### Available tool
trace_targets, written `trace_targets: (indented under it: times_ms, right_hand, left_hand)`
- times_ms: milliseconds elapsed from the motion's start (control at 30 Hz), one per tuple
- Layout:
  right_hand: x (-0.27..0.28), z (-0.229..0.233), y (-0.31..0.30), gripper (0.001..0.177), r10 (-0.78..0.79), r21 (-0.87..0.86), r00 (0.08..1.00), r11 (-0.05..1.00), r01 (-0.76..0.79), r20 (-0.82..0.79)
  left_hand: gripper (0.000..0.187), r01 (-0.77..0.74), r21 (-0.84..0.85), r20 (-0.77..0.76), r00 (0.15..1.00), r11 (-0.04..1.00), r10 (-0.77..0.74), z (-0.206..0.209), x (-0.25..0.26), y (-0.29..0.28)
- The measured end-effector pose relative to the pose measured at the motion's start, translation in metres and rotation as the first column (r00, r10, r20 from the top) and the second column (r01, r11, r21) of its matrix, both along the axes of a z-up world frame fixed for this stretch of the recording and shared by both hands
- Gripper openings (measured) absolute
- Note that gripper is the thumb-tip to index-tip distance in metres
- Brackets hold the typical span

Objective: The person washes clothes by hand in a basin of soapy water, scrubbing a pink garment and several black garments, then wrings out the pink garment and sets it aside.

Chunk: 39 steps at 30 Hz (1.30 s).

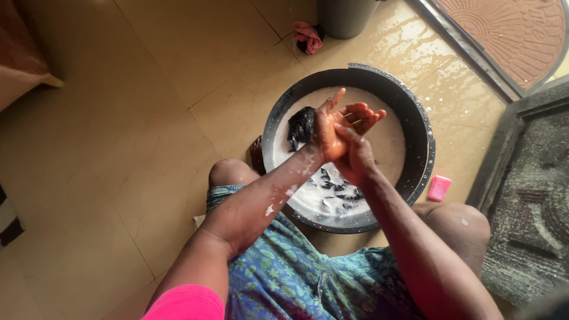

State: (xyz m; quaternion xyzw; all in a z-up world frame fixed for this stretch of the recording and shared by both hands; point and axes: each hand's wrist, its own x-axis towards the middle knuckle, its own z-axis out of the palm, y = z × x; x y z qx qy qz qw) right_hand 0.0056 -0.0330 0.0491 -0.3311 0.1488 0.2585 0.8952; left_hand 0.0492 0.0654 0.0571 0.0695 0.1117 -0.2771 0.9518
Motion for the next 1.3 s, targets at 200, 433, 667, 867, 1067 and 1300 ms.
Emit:
trace_targets:
  times_ms: [200, 433, 667, 867, 1067, 1300]
  right_hand:
    - [0.016, -0.004, -0.020, 0.035, -0.134, 0.025, 0.986, 0.991, 0.132, 0.099]
    - [0.024, -0.055, -0.035, 0.024, -0.222, 0.046, 0.944, 0.975, 0.217, 0.243]
    - [0.033, -0.064, -0.046, 0.042, -0.340, -0.060, 0.916, 0.931, 0.359, 0.214]
    - [0.033, -0.035, -0.052, 0.037, -0.264, -0.181, 0.927, 0.931, 0.317, 0.265]
    - [0.031, -0.016, -0.048, 0.028, -0.259, -0.227, 0.934, 0.922, 0.315, 0.244]
    - [0.033, -0.031, -0.053, 0.028, -0.201, -0.240, 0.951, 0.936, 0.258, 0.237]
  left_hand:
    - [0.073, -0.026, -0.055, 0.113, 0.993, 0.998, 0.032, -0.002, 0.001, -0.013]
    - [0.044, 0.035, 0.087, -0.031, 0.999, 0.996, -0.032, -0.027, 0.005, -0.024]
    - [0.041, 0.068, 0.083, -0.001, 0.998, 0.994, -0.068, -0.033, 0.012, -0.037]
    - [0.041, 0.084, 0.069, -0.051, 0.995, 0.994, -0.080, -0.030, 0.014, -0.048]
    - [0.040, 0.125, 0.069, -0.047, 0.991, 0.990, -0.121, -0.036, 0.018, -0.049]
    - [0.037, 0.157, 0.222, -0.039, 0.988, 0.962, -0.152, -0.039, 0.018, -0.043]
